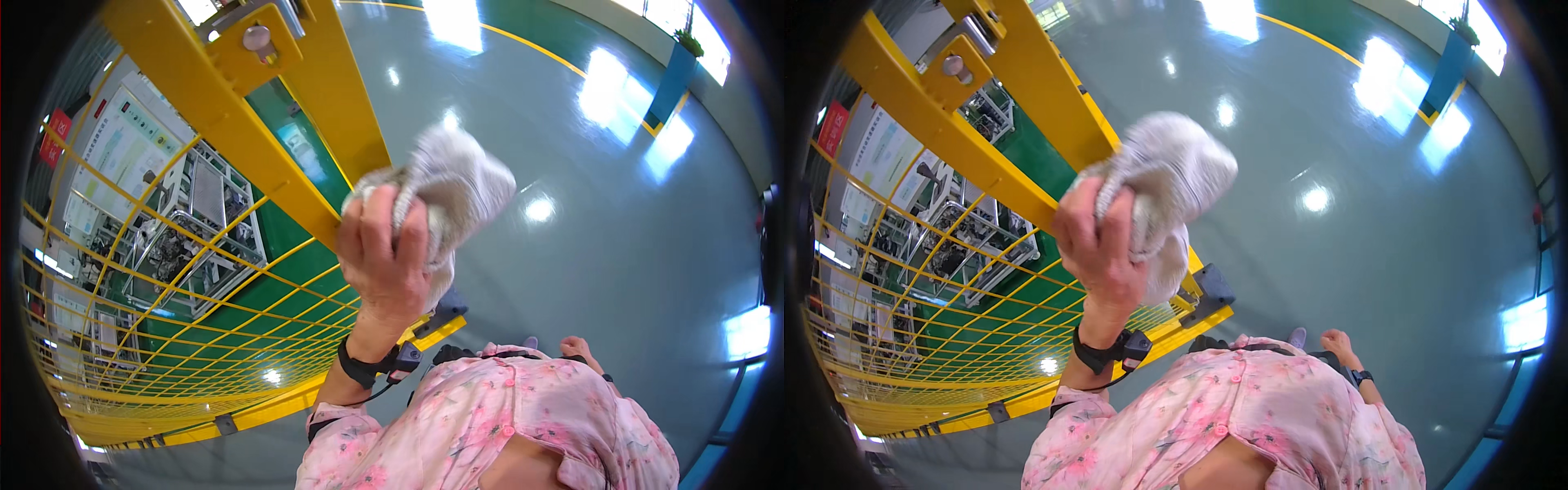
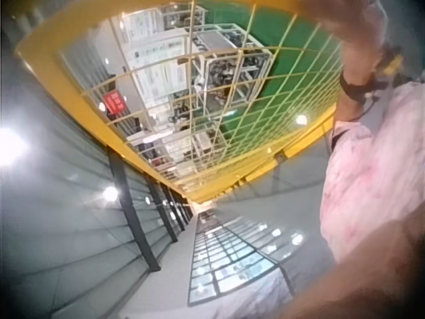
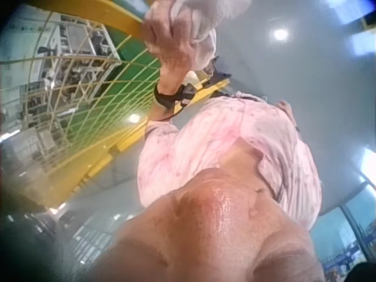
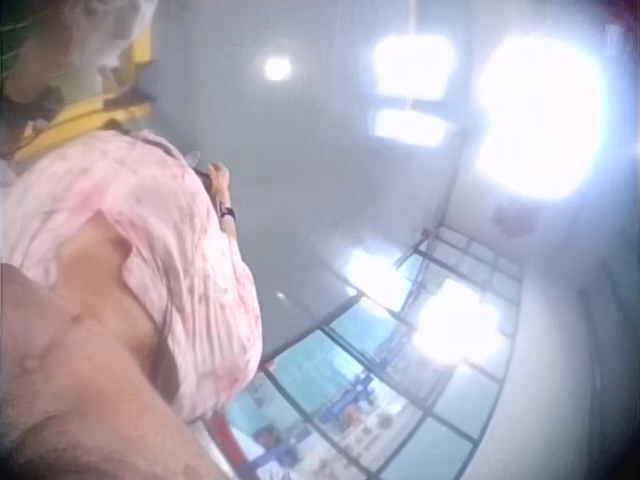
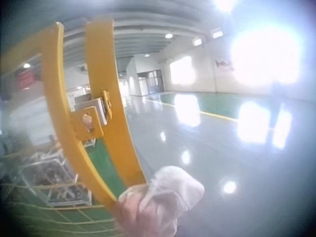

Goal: Cleaning the surface of a blue planter box and a yellow safety fence with a cloth.

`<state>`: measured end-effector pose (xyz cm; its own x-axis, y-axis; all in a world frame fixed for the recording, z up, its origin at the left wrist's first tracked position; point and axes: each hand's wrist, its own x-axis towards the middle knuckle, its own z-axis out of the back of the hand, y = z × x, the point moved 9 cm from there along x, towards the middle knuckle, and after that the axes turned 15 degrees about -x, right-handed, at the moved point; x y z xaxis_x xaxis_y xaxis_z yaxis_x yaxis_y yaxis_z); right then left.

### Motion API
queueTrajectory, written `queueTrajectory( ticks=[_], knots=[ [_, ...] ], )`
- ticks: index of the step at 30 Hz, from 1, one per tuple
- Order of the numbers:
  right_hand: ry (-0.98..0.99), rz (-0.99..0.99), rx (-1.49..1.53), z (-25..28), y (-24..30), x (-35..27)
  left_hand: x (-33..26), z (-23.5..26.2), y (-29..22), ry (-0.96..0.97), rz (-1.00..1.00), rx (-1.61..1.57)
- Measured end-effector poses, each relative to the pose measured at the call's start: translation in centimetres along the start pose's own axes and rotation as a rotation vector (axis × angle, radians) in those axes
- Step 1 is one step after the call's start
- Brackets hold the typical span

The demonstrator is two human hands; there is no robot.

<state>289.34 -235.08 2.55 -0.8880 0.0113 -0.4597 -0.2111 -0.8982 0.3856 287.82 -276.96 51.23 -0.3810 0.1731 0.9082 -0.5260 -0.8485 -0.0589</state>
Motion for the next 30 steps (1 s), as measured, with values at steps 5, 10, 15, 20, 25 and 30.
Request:
queueTrajectory(
  ticks=[5,10,15,20,25,30],
  knots=[
    [0.057,0.097,-0.046,2.7,3.7,5.6,-4.0,-5.6,2.7,0.264,0.107,0.233],
    [0.116,0.265,-0.069,3.3,4.4,11.6,-8.4,-8.0,3.3,0.286,0.190,0.245],
    [0.118,0.322,-0.111,5.0,2.7,17.9,0.8,-3.6,2.0,0.000,0.060,0.470],
    [0.188,0.184,0.070,6.1,-0.9,23.5,10.2,0.5,0.4,-0.232,-0.042,0.686],
    [0.197,0.178,0.050,5.0,-6.0,29.3,4.6,-2.0,1.5,-0.207,0.099,0.829],
    [0.194,0.197,-0.169,6.5,-7.3,32.0,2.8,-4.3,2.0,0.115,0.382,0.738]
  ],
)
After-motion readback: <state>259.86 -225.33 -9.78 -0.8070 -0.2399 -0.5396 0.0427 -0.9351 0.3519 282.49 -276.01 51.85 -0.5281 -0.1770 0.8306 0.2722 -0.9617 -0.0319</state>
